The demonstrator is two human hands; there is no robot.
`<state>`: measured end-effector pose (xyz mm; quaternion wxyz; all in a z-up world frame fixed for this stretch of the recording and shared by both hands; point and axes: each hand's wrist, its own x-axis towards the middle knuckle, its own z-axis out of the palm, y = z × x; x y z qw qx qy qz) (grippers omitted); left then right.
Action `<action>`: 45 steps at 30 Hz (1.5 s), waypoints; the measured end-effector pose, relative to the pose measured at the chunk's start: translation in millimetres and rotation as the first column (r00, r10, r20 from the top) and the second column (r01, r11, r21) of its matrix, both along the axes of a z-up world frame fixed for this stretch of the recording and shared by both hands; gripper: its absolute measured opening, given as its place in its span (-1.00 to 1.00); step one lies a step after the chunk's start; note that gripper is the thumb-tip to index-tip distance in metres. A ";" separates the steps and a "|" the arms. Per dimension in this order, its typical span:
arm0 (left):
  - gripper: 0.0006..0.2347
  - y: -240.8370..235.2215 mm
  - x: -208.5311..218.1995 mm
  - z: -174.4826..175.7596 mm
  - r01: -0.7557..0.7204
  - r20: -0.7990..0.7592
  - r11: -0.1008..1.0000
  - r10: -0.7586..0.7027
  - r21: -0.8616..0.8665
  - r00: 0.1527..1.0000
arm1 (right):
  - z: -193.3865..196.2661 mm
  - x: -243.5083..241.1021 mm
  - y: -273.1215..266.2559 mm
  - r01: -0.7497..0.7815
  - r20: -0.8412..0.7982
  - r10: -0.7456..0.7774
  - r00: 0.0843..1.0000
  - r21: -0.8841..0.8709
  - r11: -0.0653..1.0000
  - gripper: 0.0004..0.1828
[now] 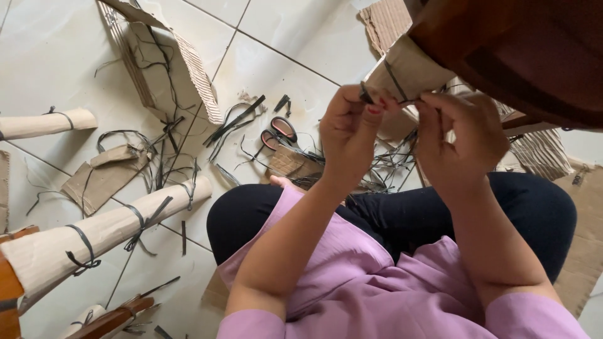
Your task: Wrapping wooden chair components with protective paper and securing them with ties
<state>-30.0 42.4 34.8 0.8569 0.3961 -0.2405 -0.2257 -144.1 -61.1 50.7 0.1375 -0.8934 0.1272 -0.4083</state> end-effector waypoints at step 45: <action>-0.84 -27.9 -2.7 -12.6 -0.181 0.249 0.984 0.176 -0.003 0.952 | -29.2 11.3 -34.1 -0.336 0.180 0.303 0.936 0.206 0.919 -0.95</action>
